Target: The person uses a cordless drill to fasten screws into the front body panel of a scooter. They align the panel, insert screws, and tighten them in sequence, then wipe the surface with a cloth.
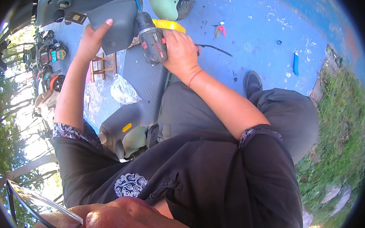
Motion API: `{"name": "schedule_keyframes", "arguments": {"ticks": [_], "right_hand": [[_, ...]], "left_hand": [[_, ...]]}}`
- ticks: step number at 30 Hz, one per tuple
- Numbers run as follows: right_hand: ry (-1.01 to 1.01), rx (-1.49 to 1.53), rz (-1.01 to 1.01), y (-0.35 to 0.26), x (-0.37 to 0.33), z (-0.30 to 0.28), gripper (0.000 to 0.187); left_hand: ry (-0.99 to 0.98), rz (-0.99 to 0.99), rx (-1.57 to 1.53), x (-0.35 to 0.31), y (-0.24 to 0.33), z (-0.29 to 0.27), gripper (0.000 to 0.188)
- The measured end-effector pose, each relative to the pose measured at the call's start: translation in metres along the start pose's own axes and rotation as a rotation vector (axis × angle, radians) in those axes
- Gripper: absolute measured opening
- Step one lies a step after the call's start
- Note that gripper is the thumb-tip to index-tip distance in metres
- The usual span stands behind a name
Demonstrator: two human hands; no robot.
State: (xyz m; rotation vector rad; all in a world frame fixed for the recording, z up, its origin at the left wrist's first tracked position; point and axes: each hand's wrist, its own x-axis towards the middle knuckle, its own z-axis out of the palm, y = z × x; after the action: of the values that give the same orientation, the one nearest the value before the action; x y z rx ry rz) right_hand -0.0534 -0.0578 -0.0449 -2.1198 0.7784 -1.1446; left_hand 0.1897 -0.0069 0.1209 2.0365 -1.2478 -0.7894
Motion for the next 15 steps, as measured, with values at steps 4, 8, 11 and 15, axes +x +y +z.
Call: {"name": "schedule_keyframes", "arguments": {"ticks": [4, 8, 11, 15], "right_hand": [[-0.013, 0.105, 0.091, -0.02, 0.006, -0.012, 0.05], [-0.011, 0.142, 0.173, -0.04, 0.011, -0.025, 0.044], [-0.059, 0.174, 0.271, -0.052, 0.013, -0.036, 0.041], [-0.048, 0.184, 0.294, -0.054, 0.015, -0.039, 0.028]], "left_hand": [[0.06, -0.064, -0.061, 0.003, 0.0, -0.004, 0.056], [0.078, -0.061, -0.17, 0.008, -0.013, -0.011, 0.057], [0.044, -0.08, -0.172, 0.011, -0.017, -0.015, 0.057], [0.054, -0.058, -0.213, 0.008, -0.007, -0.009, 0.056]]}}
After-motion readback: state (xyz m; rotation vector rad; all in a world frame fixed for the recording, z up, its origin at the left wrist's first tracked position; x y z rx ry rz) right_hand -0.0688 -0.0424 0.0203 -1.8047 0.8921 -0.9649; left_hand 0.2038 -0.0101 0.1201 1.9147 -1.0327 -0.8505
